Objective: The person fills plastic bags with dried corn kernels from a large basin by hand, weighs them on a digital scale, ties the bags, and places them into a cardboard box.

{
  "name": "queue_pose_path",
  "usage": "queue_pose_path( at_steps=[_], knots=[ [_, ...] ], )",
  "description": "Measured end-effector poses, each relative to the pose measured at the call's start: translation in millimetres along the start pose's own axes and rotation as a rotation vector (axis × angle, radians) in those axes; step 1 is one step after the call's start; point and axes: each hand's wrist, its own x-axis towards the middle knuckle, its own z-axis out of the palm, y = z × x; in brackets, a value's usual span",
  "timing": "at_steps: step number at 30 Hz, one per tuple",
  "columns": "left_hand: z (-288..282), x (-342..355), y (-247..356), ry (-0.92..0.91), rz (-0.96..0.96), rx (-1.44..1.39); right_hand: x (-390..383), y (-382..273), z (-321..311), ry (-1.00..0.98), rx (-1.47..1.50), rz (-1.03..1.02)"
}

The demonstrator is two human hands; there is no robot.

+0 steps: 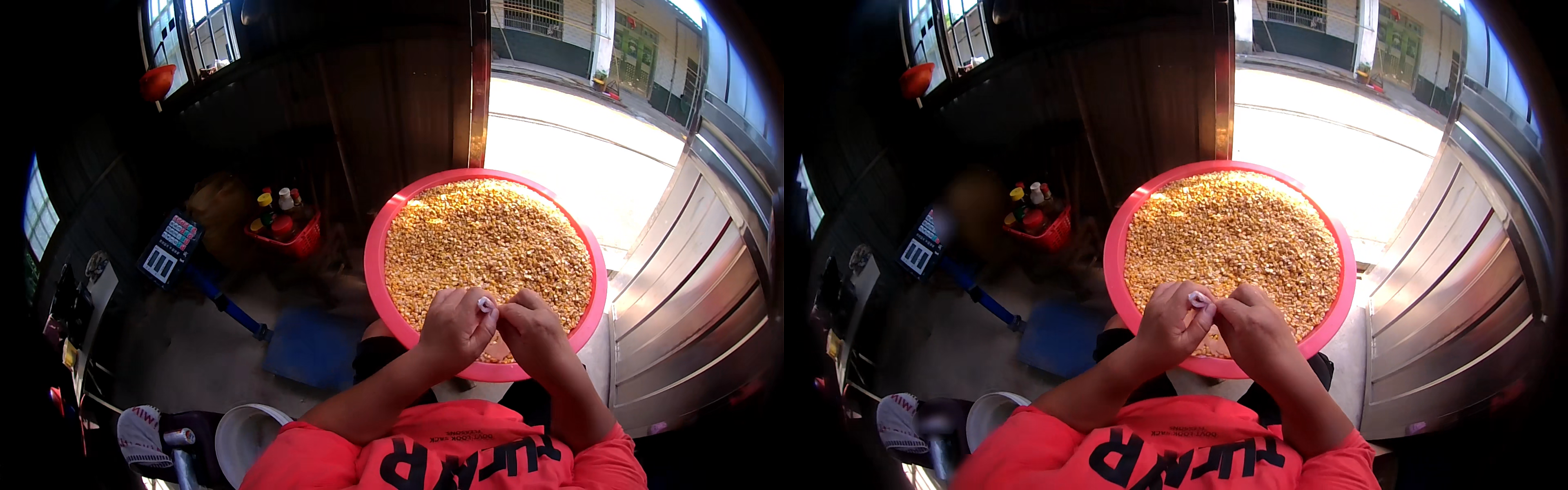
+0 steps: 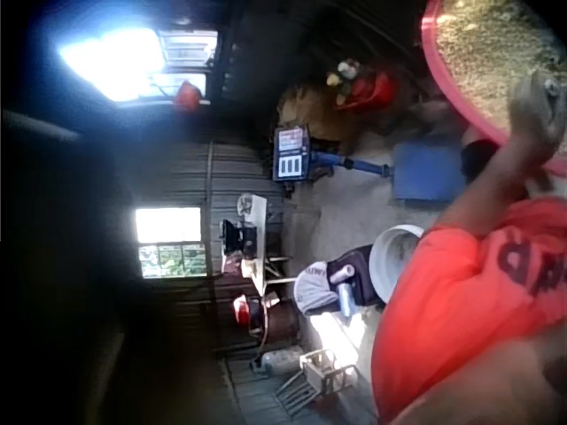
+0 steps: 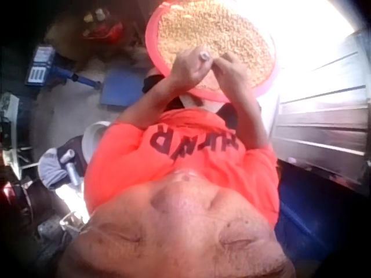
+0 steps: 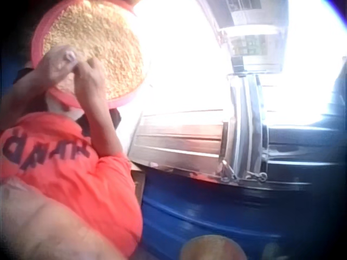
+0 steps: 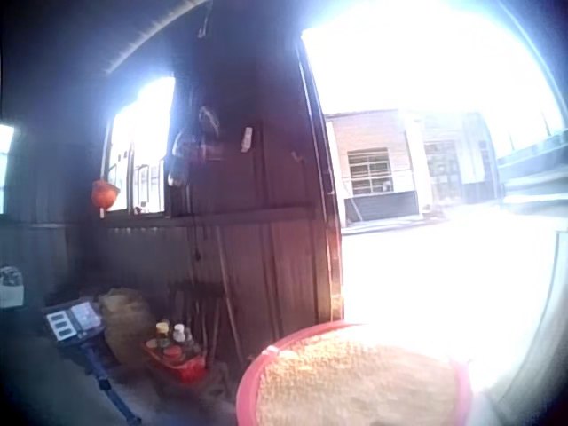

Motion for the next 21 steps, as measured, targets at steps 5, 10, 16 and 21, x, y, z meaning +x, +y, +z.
queue_pose_path(
  at_steps=[5,10,16,21],
  knots=[
    [-2,-2,-6,-0.027,-0.431,-0.744,5,10,-4,-0.041,0.098,0.003],
    [6,-5,-46,0.111,-0.472,-0.811,10,30,-4,0.055,0.428,0.203],
    [31,-48,-123,0.186,-0.369,-0.214,16,36,-8,0.14,0.753,0.326],
    [34,-50,-126,0.072,-0.264,0.045,15,28,-40,0.196,0.794,0.342]
  ],
)
